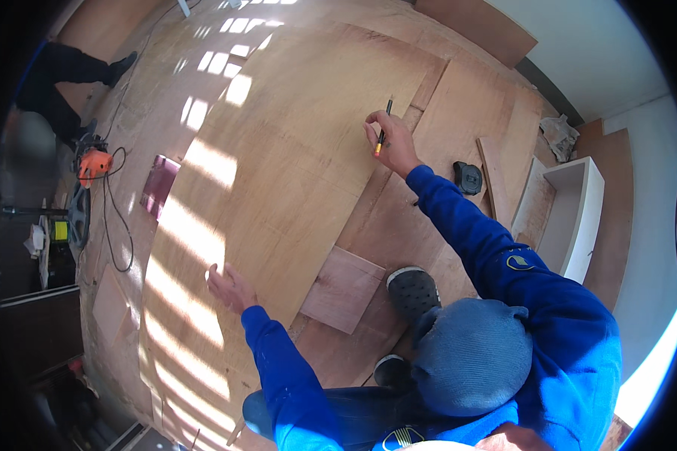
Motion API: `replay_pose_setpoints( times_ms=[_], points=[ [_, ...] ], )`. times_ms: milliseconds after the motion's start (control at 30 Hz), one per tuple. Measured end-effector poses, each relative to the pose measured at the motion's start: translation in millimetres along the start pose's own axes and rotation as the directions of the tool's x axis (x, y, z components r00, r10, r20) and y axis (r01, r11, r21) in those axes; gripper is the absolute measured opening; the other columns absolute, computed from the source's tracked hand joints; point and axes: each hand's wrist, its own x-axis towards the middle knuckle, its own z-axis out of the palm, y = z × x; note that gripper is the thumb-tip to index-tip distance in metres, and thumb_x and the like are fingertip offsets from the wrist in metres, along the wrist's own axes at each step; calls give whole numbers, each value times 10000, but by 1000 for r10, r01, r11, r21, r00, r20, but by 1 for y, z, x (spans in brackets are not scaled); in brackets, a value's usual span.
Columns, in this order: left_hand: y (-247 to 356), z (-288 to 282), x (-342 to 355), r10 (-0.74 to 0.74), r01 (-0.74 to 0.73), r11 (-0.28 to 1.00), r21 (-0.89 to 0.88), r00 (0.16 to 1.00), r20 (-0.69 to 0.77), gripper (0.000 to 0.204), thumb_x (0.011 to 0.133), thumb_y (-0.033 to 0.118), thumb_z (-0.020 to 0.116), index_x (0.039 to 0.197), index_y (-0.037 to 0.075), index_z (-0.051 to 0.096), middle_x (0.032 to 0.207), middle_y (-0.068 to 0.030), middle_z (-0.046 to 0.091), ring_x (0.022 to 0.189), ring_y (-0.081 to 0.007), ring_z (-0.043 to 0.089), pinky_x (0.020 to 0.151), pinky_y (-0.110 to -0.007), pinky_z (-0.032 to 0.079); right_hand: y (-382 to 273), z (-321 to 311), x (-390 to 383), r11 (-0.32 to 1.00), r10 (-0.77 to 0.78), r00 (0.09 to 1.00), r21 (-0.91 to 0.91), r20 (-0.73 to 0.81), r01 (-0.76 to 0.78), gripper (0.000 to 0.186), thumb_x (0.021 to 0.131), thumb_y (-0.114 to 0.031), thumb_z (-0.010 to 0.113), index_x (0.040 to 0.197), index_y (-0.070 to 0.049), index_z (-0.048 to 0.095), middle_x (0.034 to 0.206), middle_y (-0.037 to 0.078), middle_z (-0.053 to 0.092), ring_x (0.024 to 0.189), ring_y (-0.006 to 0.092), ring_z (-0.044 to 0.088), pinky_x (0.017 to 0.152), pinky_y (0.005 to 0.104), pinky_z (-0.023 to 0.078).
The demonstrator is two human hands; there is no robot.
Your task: The person measures a wooden board with a tape measure and marks it with a pencil. They then position the board on the floor, measure and mark it again, and prepare to cut it with a circular saw.
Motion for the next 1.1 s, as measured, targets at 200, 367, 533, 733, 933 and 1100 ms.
replay_pose_setpoints(
  times_ms=[200, 367, 533, 733, 933, 1100],
  points=[
    [4, 41, -17, 46, -60, 991, 119, 991, 122, 533, 1058, 345, 563, 1521, 92, 487, 1640, -152, 415, 1547, -360, 323, 1222, -574, 268, -9, 43, 21, 981, -193, 976, 18, 102, 192, 205, 972, -157, 724, 1121, -74, 611, 1041, 123, 669, 996, 359, 627, 850, 459, 519],
    [7, 51, -31, 92, -100, 971, 217, 995, 45, 538, 1059, 341, 558, 1541, 122, 460, 1658, -125, 402, 1557, -340, 315, 1214, -553, 229, 4, 68, 36, 969, -247, 962, 21, 117, 246, 208, 965, -142, 724, 1113, -69, 598, 1106, 115, 660, 1041, 358, 615, 874, 456, 512],
    [9, 50, -30, 93, -104, 962, 253, 994, 56, 530, 1060, 341, 546, 1540, 132, 462, 1647, -119, 415, 1551, -325, 330, 1200, -540, 255, 17, 82, 39, 961, -276, 953, 10, 124, 277, 192, 950, -108, 719, 1078, -60, 583, 1170, 137, 649, 1071, 367, 605, 911, 452, 506],
    [14, 49, -26, 51, -73, 946, 316, 996, 79, 540, 1054, 370, 537, 1537, 137, 467, 1615, -134, 444, 1510, -341, 391, 1178, -557, 296, 19, 86, 39, 975, -219, 966, -5, 139, 222, 200, 930, -65, 719, 1078, -59, 584, 1223, 145, 645, 1093, 379, 607, 932, 460, 509],
    [15, 47, -26, 102, -126, 953, 275, 990, 101, 548, 1064, 441, 467, 1529, 152, 462, 1584, -132, 455, 1501, -346, 395, 1178, -589, 305, 24, 86, 43, 949, -308, 944, -32, 114, 314, 242, 872, -53, 737, 1066, -64, 593, 1201, 150, 638, 1088, 388, 607, 948, 450, 514],
    [20, 45, -22, 69, -95, 950, 296, 993, 97, 562, 1068, 480, 435, 1531, 161, 452, 1589, -140, 436, 1503, -359, 389, 1163, -613, 316, 22, 87, 43, 978, -176, 961, -72, 215, 196, 260, 859, -49, 734, 1071, -72, 586, 1245, 150, 625, 1137, 386, 598, 973, 456, 506]
  ],
)
